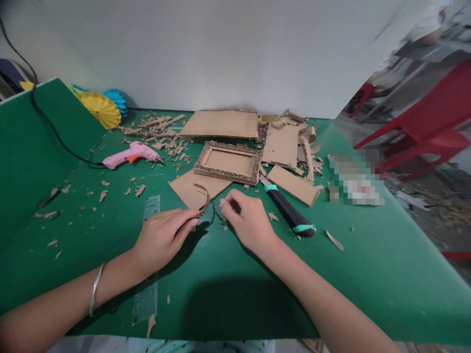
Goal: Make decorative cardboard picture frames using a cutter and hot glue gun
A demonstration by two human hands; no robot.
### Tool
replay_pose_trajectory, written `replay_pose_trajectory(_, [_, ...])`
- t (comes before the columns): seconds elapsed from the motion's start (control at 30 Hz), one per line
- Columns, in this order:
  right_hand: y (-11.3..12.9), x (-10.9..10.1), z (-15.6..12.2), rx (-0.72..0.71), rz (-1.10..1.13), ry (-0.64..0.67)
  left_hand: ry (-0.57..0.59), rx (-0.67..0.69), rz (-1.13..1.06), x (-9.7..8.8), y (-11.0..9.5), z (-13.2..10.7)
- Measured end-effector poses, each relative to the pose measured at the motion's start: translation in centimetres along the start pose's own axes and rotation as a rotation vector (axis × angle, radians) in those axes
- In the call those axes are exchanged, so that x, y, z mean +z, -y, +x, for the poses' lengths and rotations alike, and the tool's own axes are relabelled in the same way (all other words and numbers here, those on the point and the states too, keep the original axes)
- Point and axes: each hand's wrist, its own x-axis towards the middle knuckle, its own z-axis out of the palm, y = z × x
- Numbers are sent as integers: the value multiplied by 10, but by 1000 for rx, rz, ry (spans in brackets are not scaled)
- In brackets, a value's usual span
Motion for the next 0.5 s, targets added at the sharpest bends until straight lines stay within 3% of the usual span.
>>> replay_pose_trajectory(0.27, [6, 9, -9, -360, -315, 79, -91, 163, 141, 2, -2, 0])
replay_pose_trajectory(0.37, [6, 10, -10, -350, -236, 10, -92, 181, 156, 1, -2, 0])
replay_pose_trajectory(0.5, [7, 12, -12, -222, -11, -91, -88, 169, 132, 1, -2, -1])
